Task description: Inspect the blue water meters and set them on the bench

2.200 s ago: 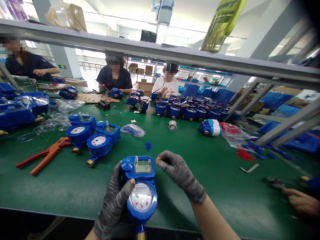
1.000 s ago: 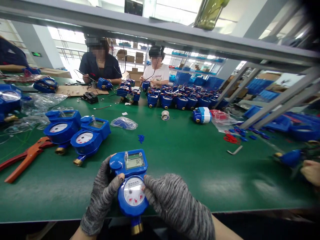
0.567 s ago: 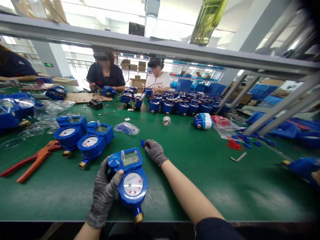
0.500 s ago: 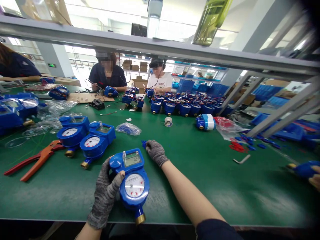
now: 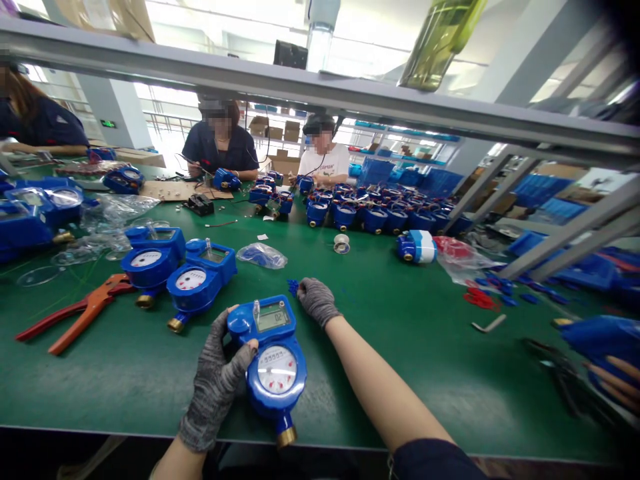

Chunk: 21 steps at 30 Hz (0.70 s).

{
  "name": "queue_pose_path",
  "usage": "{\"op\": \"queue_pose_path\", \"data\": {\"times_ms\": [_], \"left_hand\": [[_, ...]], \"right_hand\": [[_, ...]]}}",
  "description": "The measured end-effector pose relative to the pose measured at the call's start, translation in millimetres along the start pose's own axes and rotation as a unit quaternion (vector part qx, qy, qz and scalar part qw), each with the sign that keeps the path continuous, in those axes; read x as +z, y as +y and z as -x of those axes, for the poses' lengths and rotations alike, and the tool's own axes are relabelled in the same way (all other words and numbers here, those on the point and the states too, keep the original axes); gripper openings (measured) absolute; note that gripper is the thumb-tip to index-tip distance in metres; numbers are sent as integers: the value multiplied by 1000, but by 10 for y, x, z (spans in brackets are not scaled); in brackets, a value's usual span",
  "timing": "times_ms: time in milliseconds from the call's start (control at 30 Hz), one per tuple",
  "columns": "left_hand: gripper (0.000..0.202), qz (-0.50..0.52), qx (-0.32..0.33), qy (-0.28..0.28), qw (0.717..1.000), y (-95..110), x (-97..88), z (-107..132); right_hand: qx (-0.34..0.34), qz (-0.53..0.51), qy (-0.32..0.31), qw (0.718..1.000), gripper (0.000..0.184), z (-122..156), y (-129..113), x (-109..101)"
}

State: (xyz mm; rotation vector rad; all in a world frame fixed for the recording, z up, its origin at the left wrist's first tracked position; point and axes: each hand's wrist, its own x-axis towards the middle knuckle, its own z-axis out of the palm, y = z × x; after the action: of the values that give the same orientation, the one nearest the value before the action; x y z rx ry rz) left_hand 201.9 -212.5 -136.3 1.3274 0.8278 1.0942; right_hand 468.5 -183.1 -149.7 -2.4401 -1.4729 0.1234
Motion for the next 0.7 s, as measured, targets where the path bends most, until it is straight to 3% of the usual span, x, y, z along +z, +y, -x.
{"op": "queue_pose_path", "data": {"times_ms": [133, 233, 333, 400, 533, 700], "left_hand": [[70, 38, -20, -20, 999, 70, 10, 6], [71, 63, -44, -25, 997, 121, 13, 16], [70, 66, -40, -30, 997, 139, -8, 1], [63, 61, -25, -31, 997, 139, -30, -19], [50, 41, -9, -11, 999, 147, -56, -46], [52, 57, -8, -19, 998, 189, -41, -59]], "right_hand": [[10, -42, 5, 999, 16, 22, -40, -140], [-29, -94, 13, 995, 19, 286, -120, -375], [-121, -170, 16, 978, 18, 790, -284, -646], [-222, -259, 26, 939, 18, 1132, -427, -790], [-341, -229, 41, 911, 17, 1478, -690, -942], [-408, -120, 15, 905, 26, 1439, -889, -1002]]}}
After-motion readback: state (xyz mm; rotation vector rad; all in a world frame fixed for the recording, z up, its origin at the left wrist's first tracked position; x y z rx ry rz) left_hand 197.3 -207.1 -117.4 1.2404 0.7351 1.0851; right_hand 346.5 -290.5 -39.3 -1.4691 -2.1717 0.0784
